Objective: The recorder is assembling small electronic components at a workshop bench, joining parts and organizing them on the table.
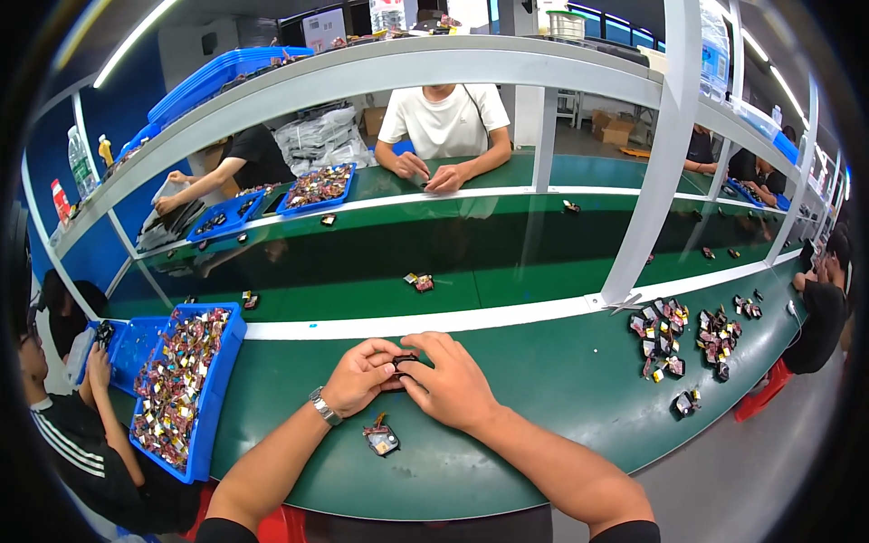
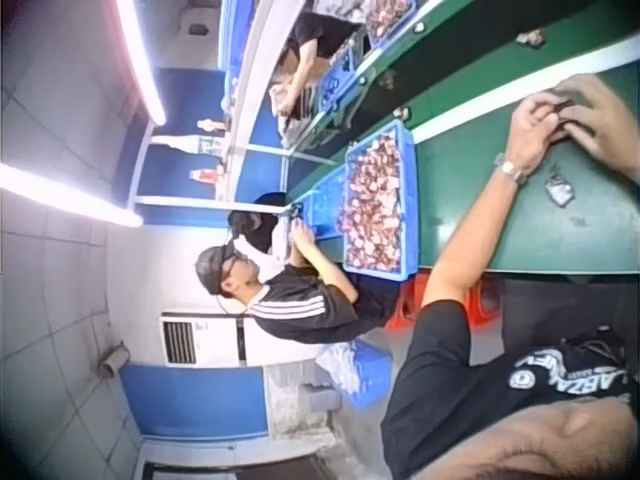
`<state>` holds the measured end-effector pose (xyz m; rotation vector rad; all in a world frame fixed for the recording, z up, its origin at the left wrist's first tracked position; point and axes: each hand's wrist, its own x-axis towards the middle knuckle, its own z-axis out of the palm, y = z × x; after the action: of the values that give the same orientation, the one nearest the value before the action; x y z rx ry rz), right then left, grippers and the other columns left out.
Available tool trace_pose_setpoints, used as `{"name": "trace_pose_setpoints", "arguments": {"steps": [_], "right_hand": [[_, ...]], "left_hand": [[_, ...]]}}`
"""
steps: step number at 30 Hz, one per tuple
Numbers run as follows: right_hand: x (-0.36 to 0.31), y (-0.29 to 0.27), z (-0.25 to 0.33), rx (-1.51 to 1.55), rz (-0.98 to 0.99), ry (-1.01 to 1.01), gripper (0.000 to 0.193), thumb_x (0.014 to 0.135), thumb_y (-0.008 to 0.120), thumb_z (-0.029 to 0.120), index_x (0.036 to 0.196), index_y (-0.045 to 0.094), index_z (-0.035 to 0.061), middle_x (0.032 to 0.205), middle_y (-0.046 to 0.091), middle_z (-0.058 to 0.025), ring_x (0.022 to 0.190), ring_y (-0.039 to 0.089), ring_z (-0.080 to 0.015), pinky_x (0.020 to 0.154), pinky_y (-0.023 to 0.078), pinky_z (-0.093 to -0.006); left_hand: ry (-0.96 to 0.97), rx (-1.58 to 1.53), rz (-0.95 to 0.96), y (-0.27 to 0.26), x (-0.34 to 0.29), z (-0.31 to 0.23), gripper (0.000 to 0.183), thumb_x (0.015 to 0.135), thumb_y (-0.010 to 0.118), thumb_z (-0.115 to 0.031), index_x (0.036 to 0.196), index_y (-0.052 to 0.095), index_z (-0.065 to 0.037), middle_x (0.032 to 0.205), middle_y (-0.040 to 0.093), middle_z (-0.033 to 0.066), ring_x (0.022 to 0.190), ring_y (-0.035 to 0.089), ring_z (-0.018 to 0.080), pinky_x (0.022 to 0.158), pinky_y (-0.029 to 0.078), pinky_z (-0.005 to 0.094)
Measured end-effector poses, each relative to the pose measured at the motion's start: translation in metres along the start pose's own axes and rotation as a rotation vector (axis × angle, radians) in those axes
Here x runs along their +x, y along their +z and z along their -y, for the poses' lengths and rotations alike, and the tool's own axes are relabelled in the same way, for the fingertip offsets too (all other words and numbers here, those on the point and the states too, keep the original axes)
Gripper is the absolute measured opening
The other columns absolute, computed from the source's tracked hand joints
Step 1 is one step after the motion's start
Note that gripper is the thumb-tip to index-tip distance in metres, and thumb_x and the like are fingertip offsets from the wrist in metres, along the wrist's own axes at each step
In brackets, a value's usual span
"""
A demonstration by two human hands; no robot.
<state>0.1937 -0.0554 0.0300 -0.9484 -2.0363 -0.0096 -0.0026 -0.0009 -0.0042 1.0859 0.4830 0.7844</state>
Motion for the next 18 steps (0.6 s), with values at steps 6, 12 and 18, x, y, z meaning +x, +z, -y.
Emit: {"name": "trace_pose_setpoints", "arguments": {"steps": [6,12,18], "right_hand": [[-0.003,0.003,-0.003,0.060,-0.108,0.082,0.018,0.071,0.075,0.003,0.087,0.067,0.0063,0.105,0.061,-0.0085,0.095,0.060,-0.0268,0.080,0.052,-0.0357],[-0.004,0.013,-0.003,-0.066,-0.146,0.105,0.013,0.075,0.073,0.005,0.085,0.066,0.0059,0.094,0.060,-0.0050,0.085,0.061,-0.0221,0.068,0.053,-0.0326],[-0.004,0.014,0.003,-0.160,-0.095,0.061,0.014,0.076,0.073,0.006,0.088,0.067,0.0062,0.091,0.060,-0.0047,0.082,0.061,-0.0216,0.063,0.053,-0.0321]], "left_hand": [[-0.005,0.013,-0.020,0.007,0.001,-0.001,0.027,0.097,0.050,0.001,0.123,0.050,-0.002,0.124,0.061,0.0129,0.110,0.062,0.0192,0.095,0.054,0.0367],[0.002,0.024,-0.087,0.014,0.003,0.000,0.025,0.096,0.051,0.001,0.121,0.050,-0.001,0.120,0.062,0.0136,0.108,0.064,0.0209,0.092,0.057,0.0378],[-0.012,0.047,-0.137,0.015,-0.001,-0.001,0.024,0.098,0.048,0.001,0.121,0.050,-0.001,0.118,0.062,0.0119,0.106,0.063,0.0179,0.091,0.057,0.0348]]}}
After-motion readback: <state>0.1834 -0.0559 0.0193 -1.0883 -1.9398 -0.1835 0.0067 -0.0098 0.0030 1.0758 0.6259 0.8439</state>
